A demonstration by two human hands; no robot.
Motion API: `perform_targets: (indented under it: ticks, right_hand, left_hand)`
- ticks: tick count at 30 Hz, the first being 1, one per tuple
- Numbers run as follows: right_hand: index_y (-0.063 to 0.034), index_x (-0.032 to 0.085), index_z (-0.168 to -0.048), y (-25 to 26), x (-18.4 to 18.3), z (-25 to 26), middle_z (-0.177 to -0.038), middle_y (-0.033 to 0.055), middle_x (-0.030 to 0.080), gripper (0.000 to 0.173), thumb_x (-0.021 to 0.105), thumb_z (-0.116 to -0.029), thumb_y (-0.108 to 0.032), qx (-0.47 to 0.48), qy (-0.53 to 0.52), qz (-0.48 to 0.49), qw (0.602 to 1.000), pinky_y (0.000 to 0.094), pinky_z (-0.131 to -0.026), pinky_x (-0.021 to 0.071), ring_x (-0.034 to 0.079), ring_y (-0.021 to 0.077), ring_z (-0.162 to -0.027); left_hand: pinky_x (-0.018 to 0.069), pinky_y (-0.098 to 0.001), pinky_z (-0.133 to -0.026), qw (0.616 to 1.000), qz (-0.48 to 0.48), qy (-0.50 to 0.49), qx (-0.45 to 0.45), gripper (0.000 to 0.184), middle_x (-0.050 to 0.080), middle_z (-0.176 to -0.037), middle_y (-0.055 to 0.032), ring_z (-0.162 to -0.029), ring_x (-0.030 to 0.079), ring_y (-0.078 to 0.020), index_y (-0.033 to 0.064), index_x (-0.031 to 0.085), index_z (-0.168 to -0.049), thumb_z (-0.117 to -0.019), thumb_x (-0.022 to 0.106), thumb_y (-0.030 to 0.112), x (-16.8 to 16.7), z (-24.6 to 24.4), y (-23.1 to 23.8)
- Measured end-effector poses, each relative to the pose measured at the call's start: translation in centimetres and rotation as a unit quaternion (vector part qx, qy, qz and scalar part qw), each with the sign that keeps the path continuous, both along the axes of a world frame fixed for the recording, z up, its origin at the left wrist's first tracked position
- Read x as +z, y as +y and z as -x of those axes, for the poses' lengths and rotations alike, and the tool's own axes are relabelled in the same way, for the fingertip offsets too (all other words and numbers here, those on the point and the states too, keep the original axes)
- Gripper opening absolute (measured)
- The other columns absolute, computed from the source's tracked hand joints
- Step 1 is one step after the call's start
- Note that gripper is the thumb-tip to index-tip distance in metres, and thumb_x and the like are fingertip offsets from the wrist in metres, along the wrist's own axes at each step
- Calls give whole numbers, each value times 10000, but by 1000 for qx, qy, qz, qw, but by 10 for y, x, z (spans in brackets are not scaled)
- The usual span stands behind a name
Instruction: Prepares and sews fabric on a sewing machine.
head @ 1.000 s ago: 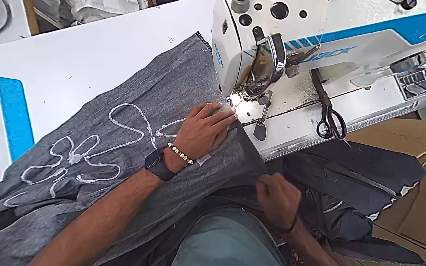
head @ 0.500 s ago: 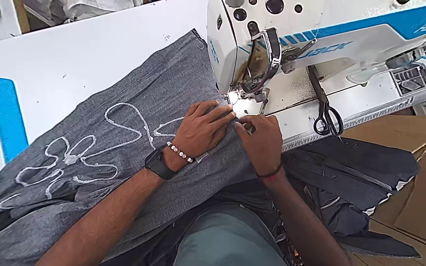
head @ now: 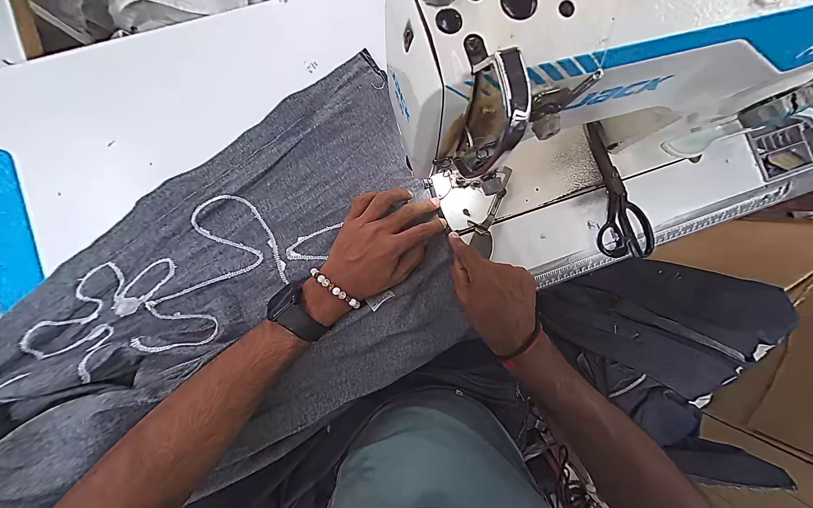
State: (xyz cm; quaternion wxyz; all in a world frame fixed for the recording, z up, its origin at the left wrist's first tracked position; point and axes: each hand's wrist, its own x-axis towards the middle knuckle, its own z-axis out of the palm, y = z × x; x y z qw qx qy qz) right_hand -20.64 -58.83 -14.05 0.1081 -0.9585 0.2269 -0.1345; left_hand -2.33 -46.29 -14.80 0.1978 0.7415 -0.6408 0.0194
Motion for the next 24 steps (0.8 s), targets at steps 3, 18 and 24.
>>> perform_targets:
  ticks: [3,18,24]
  right_hand:
    - [-170,715,-1334,0,3,2,-516,24,542,394,508,-1002,-219,7,16,-12,1000,387,-394,374,530,228,-423]
    - [-245,692,-1340,-11,22,-68,-605,62,616,373,435,-1075,-297,-39,103,-18,994,420,-456,431,623,282,-540]
    - [-217,725,-1272,-6,14,-69,-604,46,618,346,463,-1059,-295,-55,56,5,997,409,-429,414,615,261,-517]
  left_hand:
    - [355,-491,-1116,1000,-14,-7,2,369,609,-1459,23,-1374,499,-277,291,711,-1321,-1023,493,290,4,2,2]
    - [312,-542,-1092,991,48,-83,-94,292,687,-1272,-59,-1291,523,-333,268,767,-1167,-1017,533,358,4,-94,-18]
    - [385,-580,-1080,996,-44,-82,11,254,686,-1271,-117,-1290,553,-384,154,747,-1120,-1030,523,231,38,-51,-17]
